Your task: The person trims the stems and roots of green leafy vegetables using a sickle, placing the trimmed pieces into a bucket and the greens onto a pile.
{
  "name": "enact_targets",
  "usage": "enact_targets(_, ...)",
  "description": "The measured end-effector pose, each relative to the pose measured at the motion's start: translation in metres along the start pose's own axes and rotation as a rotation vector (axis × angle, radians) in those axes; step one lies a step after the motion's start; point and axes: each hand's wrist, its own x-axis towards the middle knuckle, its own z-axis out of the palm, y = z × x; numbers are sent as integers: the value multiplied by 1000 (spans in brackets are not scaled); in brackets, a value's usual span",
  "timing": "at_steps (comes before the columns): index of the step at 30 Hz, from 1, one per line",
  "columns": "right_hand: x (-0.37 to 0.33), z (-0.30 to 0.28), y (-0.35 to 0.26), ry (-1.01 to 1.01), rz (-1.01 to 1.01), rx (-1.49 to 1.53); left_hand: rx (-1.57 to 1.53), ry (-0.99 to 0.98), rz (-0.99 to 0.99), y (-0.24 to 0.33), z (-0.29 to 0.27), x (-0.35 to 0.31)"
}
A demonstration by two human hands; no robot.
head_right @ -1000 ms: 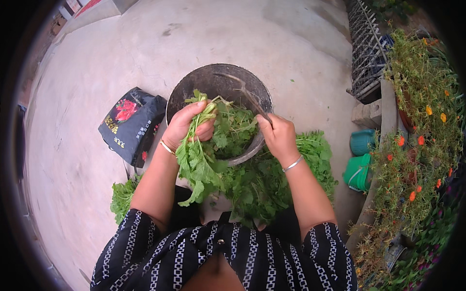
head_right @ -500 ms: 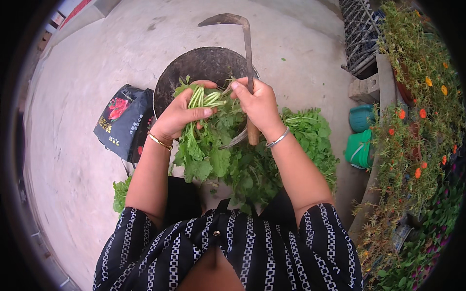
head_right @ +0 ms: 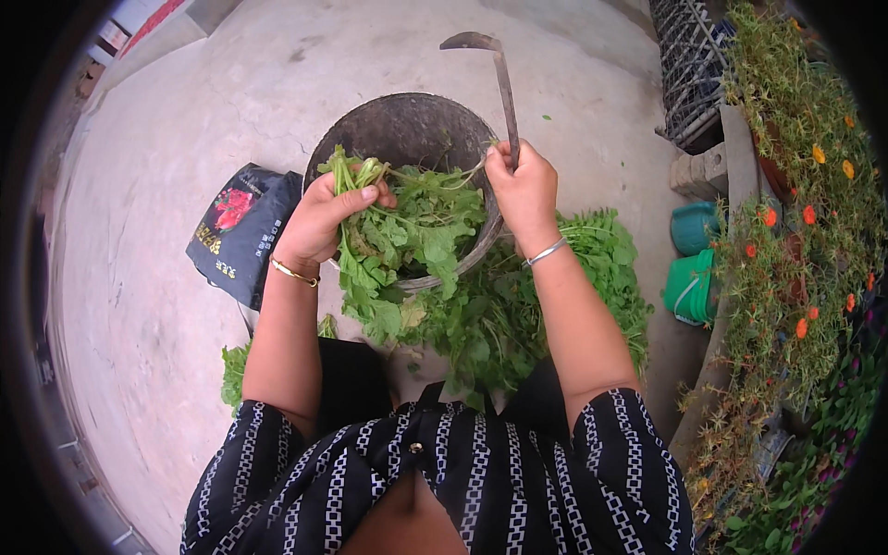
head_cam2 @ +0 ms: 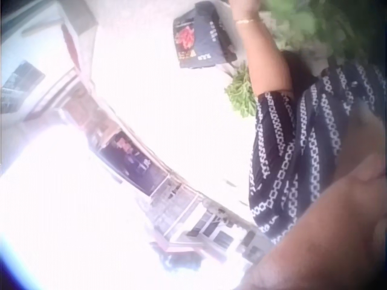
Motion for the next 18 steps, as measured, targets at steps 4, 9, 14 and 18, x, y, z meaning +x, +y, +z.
enact_targets(4, -1, -8, -3, -187, -44, -7, -64, -87, -68, 2, -2, 2)
enact_targets(9, -32, 9, -52, -616, 104, 477, -211, -130, -161, -8, 10, 3)
enact_targets(14, -28, 6, -41, -587, 119, 391, -190, -190, -203, -8, 11, 2)
enact_targets(18, -28, 7, -38, -606, 106, 342, -168, -184, -205, -10, 14, 1)
